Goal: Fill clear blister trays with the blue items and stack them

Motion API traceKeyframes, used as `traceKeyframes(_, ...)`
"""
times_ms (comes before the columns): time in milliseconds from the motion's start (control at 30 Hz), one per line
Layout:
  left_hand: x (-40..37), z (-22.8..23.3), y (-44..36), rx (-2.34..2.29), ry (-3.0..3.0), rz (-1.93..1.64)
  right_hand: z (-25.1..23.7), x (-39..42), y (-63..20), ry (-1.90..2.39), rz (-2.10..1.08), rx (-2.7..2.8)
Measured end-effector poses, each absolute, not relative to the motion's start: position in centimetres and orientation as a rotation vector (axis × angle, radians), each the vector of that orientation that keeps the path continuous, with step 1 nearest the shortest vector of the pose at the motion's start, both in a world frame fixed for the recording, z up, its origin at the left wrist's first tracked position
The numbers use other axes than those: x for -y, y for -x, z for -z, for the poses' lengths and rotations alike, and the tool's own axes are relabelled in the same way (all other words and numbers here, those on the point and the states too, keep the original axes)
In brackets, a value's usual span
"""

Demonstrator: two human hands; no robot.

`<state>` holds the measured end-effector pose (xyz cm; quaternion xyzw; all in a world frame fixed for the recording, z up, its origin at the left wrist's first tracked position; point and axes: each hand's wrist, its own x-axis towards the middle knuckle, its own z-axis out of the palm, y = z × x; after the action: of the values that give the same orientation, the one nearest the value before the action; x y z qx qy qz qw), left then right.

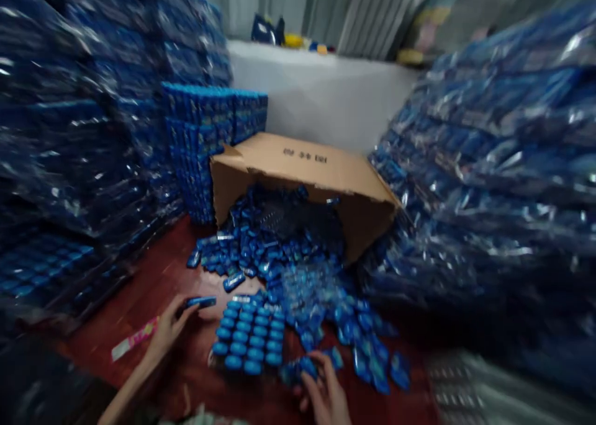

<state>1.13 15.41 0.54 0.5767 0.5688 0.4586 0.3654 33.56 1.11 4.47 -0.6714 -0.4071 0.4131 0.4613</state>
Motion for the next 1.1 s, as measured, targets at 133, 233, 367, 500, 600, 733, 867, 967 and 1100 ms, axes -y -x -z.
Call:
traceKeyframes(133,-11.4,-2.7,-0.6,-1.489,-1.443,-1.059,-4.0,1.4,-32.7,1.678,-0.981,0.98)
traceKeyframes(233,-9.0,-3.1,-0.8,-1.516,-1.463,-0.985,-2.8,1.9,-31.9,1.71,-0.812,1.208)
traceKeyframes(367,-7.6,-3.4,-0.5,-1.559,-1.592,-0.923,-1.1,1.7,-30.9,1.642,-0.537,1.572)
traceKeyframes(500,-7.1,-4.2,0.0,-1.545,-1.758,-0.862,-0.3,1.2,-30.7,1.473,-0.355,1.907)
traceKeyframes(600,-6.6,-4.5,-0.9,-1.404,-1.847,-0.868,-1.2,0.6,-30.7,1.515,-0.299,2.085)
traceKeyframes(733,-6.5,-3.6,-2.7,-1.324,-1.758,-0.97,-3.3,-0.6,-31.0,1.551,-0.438,2.17)
traceKeyframes(867,-7.3,-2.4,-2.7,-1.436,-1.448,-0.889,-4.1,-1.3,-31.4,1.525,-0.647,1.945)
traceKeyframes(967,-7.8,-1.9,-2.0,-1.393,-1.253,-0.819,-4.0,-1.2,-31.1,1.612,-0.777,1.542)
traceKeyframes(1100,-7.7,-2.0,-1.8,-1.391,-1.354,-0.832,-3.8,-1.0,-30.5,1.6,-1.045,0.963)
